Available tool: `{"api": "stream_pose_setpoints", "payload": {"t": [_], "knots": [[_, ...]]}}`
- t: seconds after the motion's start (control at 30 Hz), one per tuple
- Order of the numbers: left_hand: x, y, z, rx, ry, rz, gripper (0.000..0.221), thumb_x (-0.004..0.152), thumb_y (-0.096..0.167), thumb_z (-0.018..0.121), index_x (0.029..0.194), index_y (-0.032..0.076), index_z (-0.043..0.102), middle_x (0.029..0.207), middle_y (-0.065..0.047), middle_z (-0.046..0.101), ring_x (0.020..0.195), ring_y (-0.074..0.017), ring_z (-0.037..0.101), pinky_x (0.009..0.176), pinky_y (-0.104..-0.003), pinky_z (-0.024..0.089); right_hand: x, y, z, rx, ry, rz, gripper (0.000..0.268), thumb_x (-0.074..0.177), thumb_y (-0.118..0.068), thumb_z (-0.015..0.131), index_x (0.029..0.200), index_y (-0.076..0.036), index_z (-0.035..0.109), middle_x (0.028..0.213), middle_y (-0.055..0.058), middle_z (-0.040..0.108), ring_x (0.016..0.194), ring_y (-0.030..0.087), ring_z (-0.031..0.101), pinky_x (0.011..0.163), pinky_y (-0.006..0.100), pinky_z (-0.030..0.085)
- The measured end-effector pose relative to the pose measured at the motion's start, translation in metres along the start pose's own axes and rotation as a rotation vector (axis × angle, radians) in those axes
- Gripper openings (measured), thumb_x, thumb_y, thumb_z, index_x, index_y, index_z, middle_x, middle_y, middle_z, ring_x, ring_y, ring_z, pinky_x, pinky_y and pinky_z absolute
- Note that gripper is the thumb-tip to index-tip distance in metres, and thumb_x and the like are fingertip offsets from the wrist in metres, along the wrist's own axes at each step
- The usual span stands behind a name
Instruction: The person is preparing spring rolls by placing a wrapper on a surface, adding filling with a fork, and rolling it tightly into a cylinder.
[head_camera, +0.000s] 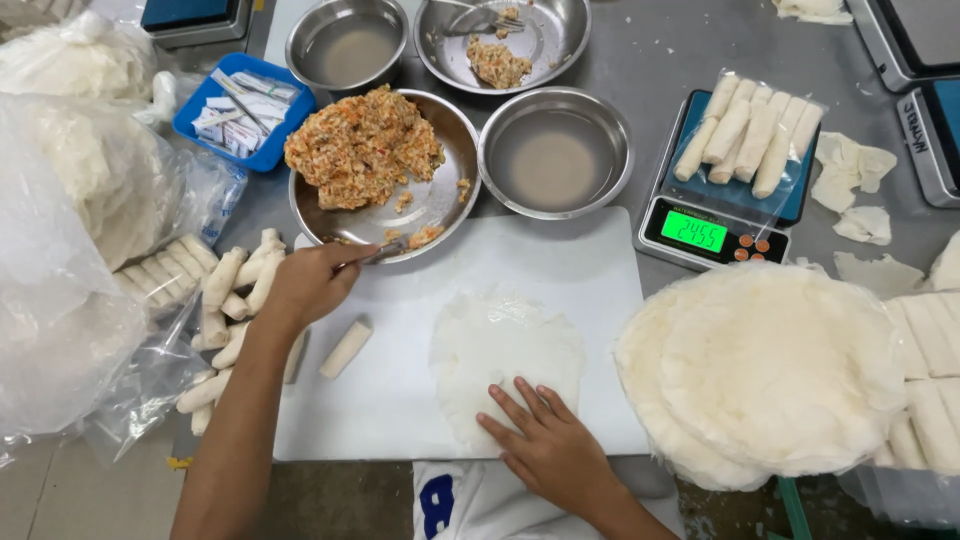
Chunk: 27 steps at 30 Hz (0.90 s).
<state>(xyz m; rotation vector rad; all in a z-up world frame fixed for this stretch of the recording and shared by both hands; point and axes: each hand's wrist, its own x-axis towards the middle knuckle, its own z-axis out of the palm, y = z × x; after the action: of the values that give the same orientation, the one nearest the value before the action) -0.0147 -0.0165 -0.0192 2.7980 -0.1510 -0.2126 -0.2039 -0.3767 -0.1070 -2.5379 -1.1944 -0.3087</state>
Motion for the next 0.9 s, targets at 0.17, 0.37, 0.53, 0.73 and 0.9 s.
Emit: {"api": "stream_pose_setpoints", "payload": {"t": [0.17,0.37,0.53,0.73,0.9], "knots": [[-0.054,0.014,-0.009,-0.202,0.208,0.468,0.034,0.099,0.013,0.058,0.128,0.020,0.074,0.099,0.001,0.073,0.083,-0.0154,0.068,0.073,-0.029,0.049,0.002,-0.003,-0.012,0.181,0.242,0.063,0.023,0.100,-0.019,0.065,0.120,-0.007,0.067,0.125,0.010,0.066,0.119,0.032,0.059,0.101,0.049,0.046],[-0.140,0.049,0.056,0.001,0.177,0.742,0.039,0.097,0.010,0.055,0.133,0.016,0.070,0.078,-0.001,0.063,0.056,-0.0212,0.058,0.048,-0.037,0.046,-0.008,-0.016,-0.010,0.030,0.457,0.186,0.009,0.094,-0.014,0.076,0.093,-0.019,0.069,0.090,-0.005,0.064,0.082,0.018,0.053,0.078,0.036,0.032],[-0.150,0.051,0.044,0.017,0.144,0.544,0.040,0.089,0.011,0.064,0.124,0.029,0.073,0.073,0.007,0.062,0.055,-0.0157,0.056,0.038,-0.033,0.037,-0.004,-0.014,-0.006,-0.028,0.426,0.207,0.010,0.099,-0.030,0.072,0.094,-0.021,0.070,0.094,-0.006,0.064,0.087,0.017,0.052,0.082,0.036,0.028],[-0.127,0.086,0.029,0.146,-0.272,0.460,0.036,0.092,0.024,0.057,0.124,0.026,0.072,0.081,0.002,0.069,0.062,-0.0327,0.069,0.041,-0.050,0.051,0.006,-0.012,-0.013,-0.071,0.465,0.197,0.016,0.096,-0.013,0.074,0.087,-0.024,0.067,0.089,-0.011,0.068,0.081,0.016,0.050,0.079,0.034,0.028],[-0.109,0.081,-0.040,0.329,0.035,0.421,0.036,0.094,0.031,0.059,0.121,0.048,0.075,0.078,0.012,0.069,0.056,-0.0187,0.070,0.035,-0.037,0.047,0.001,-0.007,-0.015,0.047,0.353,0.154,0.018,0.090,-0.003,0.073,0.095,-0.020,0.066,0.093,-0.004,0.062,0.079,0.015,0.055,0.079,0.035,0.031]]}}
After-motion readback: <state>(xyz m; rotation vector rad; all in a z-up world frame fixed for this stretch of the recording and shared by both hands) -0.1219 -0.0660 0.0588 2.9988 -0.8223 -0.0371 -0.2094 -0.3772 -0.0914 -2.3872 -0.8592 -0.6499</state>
